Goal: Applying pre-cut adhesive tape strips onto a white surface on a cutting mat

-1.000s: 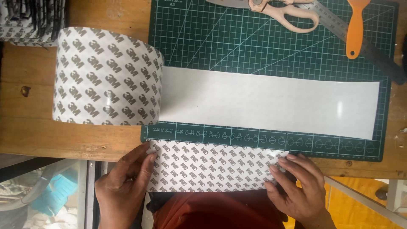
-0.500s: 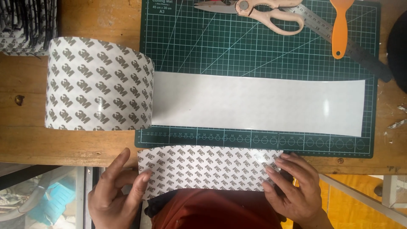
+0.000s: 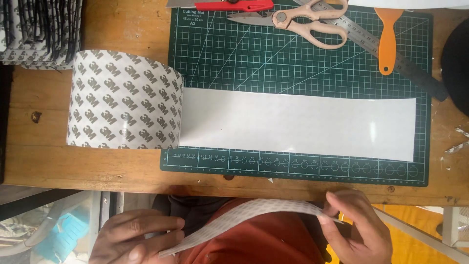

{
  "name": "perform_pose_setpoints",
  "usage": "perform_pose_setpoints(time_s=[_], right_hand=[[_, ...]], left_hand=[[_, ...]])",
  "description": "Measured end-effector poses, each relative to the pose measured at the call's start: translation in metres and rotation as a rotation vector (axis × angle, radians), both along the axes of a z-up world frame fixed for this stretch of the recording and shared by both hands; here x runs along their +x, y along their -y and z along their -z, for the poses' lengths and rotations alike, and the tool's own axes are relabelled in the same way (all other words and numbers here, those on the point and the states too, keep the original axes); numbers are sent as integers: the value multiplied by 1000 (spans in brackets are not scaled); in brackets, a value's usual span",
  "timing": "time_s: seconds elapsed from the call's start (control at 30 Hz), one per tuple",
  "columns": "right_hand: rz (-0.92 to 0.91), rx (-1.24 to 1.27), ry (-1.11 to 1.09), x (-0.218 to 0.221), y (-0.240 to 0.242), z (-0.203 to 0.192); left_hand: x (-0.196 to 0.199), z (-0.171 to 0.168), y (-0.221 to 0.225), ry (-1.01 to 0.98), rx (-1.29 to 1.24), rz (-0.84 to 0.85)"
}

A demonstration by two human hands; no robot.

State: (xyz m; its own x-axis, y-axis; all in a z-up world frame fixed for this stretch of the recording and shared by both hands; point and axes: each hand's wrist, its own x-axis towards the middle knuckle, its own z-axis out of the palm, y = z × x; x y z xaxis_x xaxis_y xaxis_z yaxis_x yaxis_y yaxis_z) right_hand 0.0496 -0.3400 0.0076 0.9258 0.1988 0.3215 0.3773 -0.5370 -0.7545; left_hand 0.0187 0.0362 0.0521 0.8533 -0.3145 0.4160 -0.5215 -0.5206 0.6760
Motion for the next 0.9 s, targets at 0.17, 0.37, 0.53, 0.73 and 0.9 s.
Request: perform_pose_setpoints(time_s=[0.17, 0.37, 0.53, 0.73, 0.9], right_hand=[[-87, 9, -8, -9, 51, -4], [-321, -128, -173, 20, 144, -35], [-227, -412, -67, -14, 190, -12], [-29, -337, 116, -13, 193, 7], [66, -563, -21, 38, 105, -68]], left_hand=[[-2, 2, -6, 92, 37, 115], [2, -3, 13, 19, 44, -14], [18, -4, 28, 182, -55, -13], [23, 19, 44, 217, -126, -109], [42, 7, 73, 95, -342, -142]])
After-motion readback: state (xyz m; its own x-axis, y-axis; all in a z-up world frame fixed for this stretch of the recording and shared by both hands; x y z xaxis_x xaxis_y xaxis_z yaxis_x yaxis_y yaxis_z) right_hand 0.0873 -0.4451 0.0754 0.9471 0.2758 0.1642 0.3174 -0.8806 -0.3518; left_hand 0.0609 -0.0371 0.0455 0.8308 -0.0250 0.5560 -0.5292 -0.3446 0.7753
